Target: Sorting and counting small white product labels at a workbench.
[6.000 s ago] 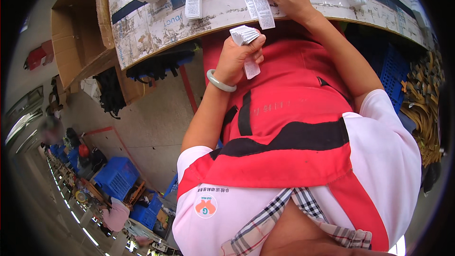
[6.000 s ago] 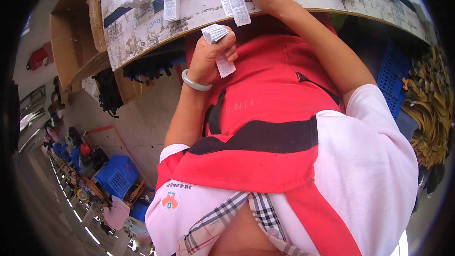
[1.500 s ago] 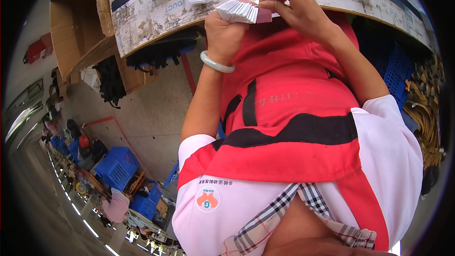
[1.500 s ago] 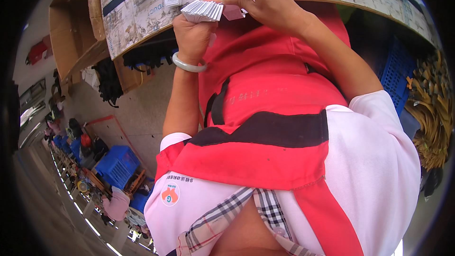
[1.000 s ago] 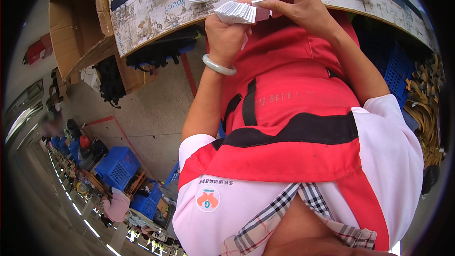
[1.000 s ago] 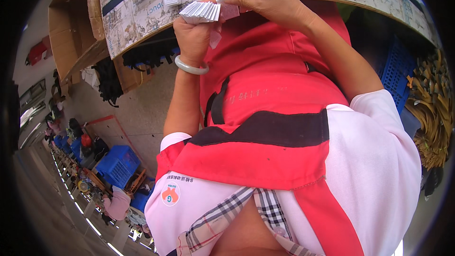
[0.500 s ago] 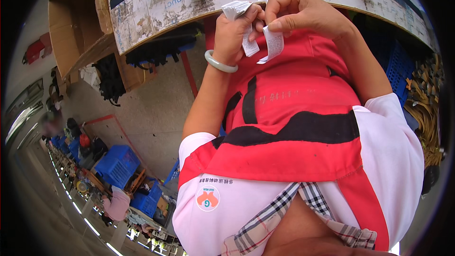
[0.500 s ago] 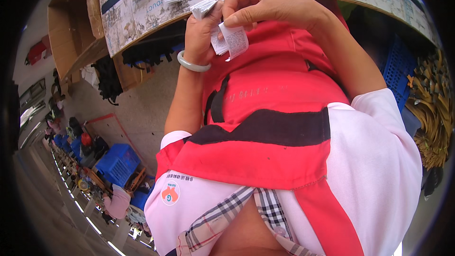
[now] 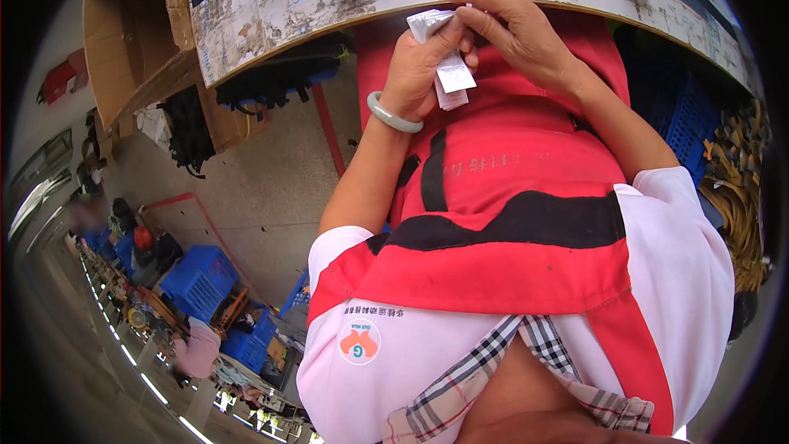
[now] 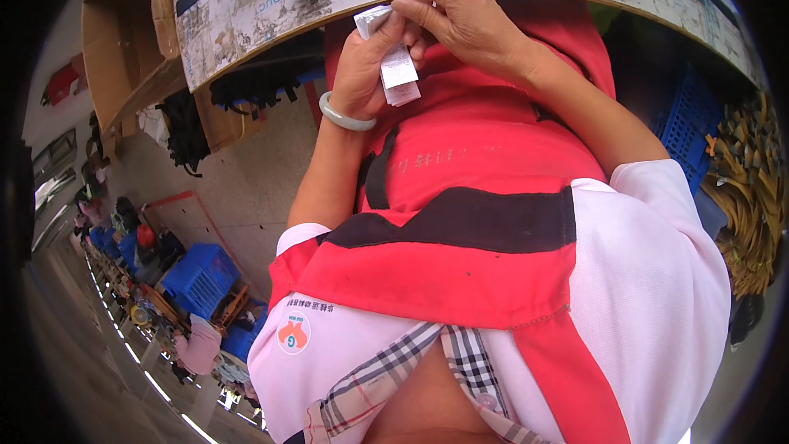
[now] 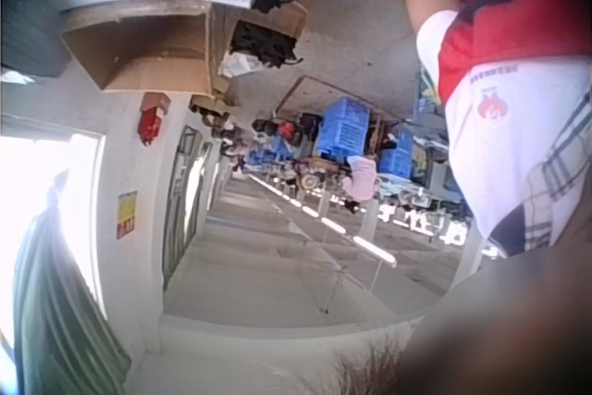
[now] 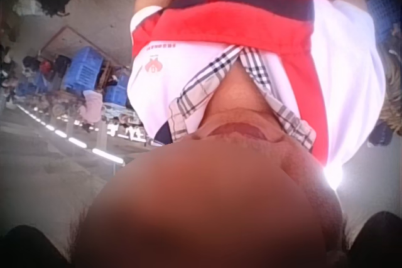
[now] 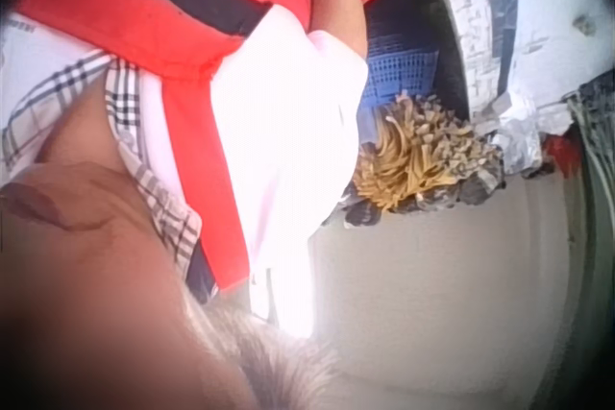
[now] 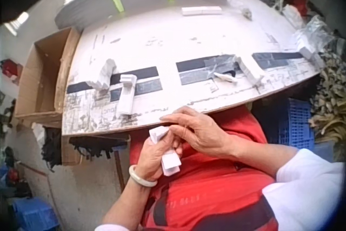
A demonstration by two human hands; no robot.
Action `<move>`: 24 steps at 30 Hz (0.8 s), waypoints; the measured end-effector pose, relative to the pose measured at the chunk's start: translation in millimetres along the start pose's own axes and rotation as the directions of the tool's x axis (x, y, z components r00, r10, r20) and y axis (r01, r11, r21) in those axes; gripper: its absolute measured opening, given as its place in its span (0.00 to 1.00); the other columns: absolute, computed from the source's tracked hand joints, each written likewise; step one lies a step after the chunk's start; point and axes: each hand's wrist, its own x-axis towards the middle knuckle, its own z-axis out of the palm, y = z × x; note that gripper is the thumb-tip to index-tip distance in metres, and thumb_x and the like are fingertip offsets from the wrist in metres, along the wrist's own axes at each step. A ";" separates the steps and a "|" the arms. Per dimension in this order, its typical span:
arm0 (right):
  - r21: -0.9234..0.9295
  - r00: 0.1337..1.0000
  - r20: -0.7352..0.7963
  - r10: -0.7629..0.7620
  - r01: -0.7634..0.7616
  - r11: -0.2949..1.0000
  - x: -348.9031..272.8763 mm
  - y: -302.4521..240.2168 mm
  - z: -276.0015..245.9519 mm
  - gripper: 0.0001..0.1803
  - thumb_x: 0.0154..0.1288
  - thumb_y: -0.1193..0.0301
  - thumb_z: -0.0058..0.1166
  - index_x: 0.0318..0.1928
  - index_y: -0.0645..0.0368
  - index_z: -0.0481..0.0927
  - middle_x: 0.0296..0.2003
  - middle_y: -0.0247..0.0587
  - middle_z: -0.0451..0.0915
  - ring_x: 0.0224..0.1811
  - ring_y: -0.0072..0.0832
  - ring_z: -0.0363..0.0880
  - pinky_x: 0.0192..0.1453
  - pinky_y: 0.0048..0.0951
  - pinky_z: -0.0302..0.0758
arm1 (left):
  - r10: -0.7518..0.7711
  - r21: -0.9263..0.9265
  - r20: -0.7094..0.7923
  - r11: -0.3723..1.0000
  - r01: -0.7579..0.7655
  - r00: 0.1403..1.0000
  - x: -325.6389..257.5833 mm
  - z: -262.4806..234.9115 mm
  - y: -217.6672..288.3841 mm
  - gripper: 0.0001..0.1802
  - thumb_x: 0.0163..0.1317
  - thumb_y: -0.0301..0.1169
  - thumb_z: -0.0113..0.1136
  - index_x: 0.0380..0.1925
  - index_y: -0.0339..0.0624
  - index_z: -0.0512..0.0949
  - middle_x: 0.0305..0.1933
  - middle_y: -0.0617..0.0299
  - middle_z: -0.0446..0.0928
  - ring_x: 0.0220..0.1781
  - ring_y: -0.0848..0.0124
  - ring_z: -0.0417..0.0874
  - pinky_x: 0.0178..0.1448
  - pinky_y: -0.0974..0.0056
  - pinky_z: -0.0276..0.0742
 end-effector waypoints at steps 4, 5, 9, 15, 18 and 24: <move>-0.313 0.981 0.061 -0.184 0.194 0.930 -8.5 2.6 7.3 0.22 0.69 0.60 0.51 0.60 0.52 0.75 0.56 0.49 0.72 0.49 0.48 0.77 0.53 0.37 0.74 | -0.018 0.100 -0.134 0.994 0.032 0.991 -3.8 13.1 7.1 0.14 0.69 0.30 0.54 0.52 0.36 0.74 0.31 0.62 0.74 0.29 0.72 0.79 0.33 0.66 0.80; -0.357 0.981 0.082 -0.175 0.193 0.914 -8.8 1.5 5.9 0.24 0.67 0.59 0.53 0.61 0.54 0.73 0.56 0.50 0.72 0.51 0.49 0.76 0.57 0.39 0.72 | -0.025 0.104 -0.125 0.994 0.038 0.992 -3.7 7.3 6.0 0.16 0.69 0.29 0.53 0.55 0.35 0.73 0.32 0.62 0.75 0.29 0.72 0.79 0.32 0.67 0.79; -0.337 0.972 0.173 -0.158 0.209 0.918 -4.8 0.7 -3.5 0.27 0.66 0.59 0.54 0.63 0.54 0.71 0.57 0.50 0.72 0.55 0.48 0.73 0.60 0.39 0.70 | -0.087 0.065 -0.068 0.994 0.091 0.994 -3.2 -1.0 4.2 0.08 0.68 0.31 0.58 0.41 0.40 0.75 0.28 0.64 0.76 0.22 0.74 0.76 0.24 0.71 0.72; -0.454 0.955 0.163 -0.246 0.294 0.841 -5.5 -5.1 2.9 0.28 0.63 0.60 0.58 0.61 0.56 0.72 0.57 0.53 0.72 0.51 0.50 0.75 0.58 0.40 0.72 | -0.078 0.054 -0.159 0.995 0.088 0.984 -2.2 10.7 4.6 0.06 0.68 0.30 0.57 0.40 0.40 0.75 0.26 0.65 0.75 0.20 0.76 0.73 0.22 0.71 0.68; -0.419 0.950 0.151 -0.272 0.310 0.853 -3.2 -5.6 -1.6 0.28 0.63 0.61 0.59 0.61 0.57 0.73 0.56 0.51 0.72 0.50 0.45 0.77 0.54 0.37 0.75 | -0.071 0.051 -0.096 0.996 0.076 0.993 -2.9 3.9 3.8 0.06 0.67 0.29 0.58 0.38 0.39 0.76 0.25 0.66 0.74 0.20 0.77 0.71 0.22 0.71 0.67; 0.149 0.906 0.348 0.240 -0.306 0.940 8.5 -6.5 -19.7 0.16 0.63 0.70 0.61 0.51 0.61 0.80 0.41 0.35 0.79 0.42 0.21 0.77 0.51 0.23 0.74 | -0.032 0.347 0.001 0.937 0.030 0.999 -11.8 3.4 1.8 0.04 0.64 0.27 0.59 0.32 0.39 0.77 0.24 0.69 0.72 0.21 0.81 0.69 0.22 0.72 0.63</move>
